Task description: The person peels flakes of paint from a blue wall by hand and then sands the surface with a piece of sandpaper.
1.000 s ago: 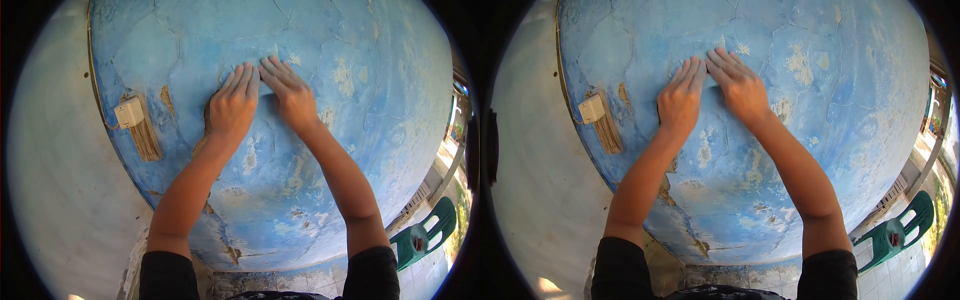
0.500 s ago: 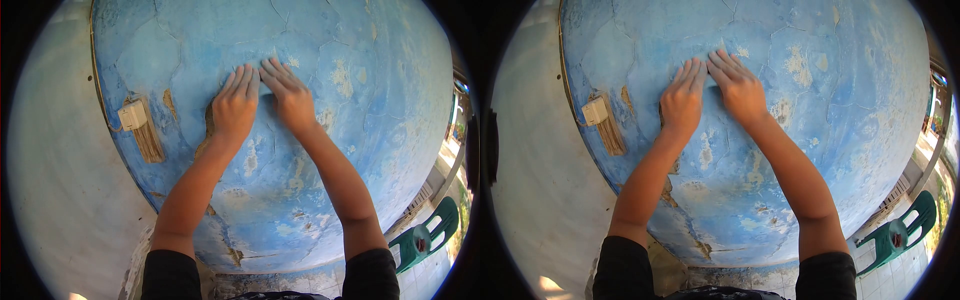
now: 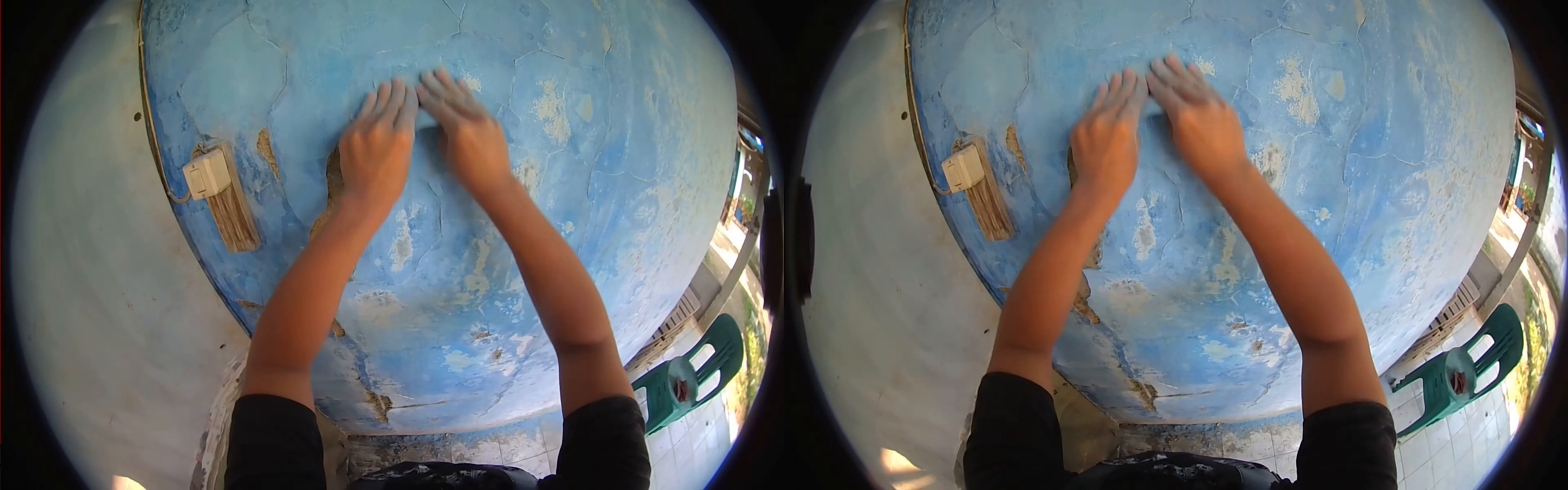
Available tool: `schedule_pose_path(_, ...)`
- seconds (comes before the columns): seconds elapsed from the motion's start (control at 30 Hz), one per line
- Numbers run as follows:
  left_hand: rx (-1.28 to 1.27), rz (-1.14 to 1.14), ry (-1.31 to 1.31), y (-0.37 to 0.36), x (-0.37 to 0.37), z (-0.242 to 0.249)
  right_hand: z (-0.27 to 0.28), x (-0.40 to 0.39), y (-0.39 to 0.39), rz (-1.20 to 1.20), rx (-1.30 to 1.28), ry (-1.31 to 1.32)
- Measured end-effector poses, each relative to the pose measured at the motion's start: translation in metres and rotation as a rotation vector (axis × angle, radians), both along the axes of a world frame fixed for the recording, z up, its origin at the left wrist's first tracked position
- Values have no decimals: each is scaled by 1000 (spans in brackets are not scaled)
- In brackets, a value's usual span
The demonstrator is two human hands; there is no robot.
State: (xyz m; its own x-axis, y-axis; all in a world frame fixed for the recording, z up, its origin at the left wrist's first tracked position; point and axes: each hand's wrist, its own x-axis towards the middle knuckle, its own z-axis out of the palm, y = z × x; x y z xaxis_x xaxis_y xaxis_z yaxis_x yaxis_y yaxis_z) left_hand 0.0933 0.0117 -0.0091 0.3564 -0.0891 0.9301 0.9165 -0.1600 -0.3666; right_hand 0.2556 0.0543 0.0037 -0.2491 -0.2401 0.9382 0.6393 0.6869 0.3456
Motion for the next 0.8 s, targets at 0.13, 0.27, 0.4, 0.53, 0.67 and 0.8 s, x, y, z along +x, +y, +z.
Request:
schedule_pose_path(0.13,54,-36,-78,1,9,23,20,-4,-5,12,9,60)
schedule_pose_path(0.27,-109,-56,-72,-7,5,-68,-77,-3,-14,-9,-89,57)
schedule_pose_path(0.4,-136,-60,-39,-4,-1,-67,-78,-1,-7,-33,-62,60)
schedule_pose_path(0.53,5,29,44,-1,-2,22,1,-5,3,-19,85,65)
schedule_pose_path(0.67,16,6,-18,-4,2,18,6,-6,-1,-2,81,79)
schedule_pose_path(0.8,-59,9,-72,-7,5,-61,-83,-6,-7,-25,-17,80)
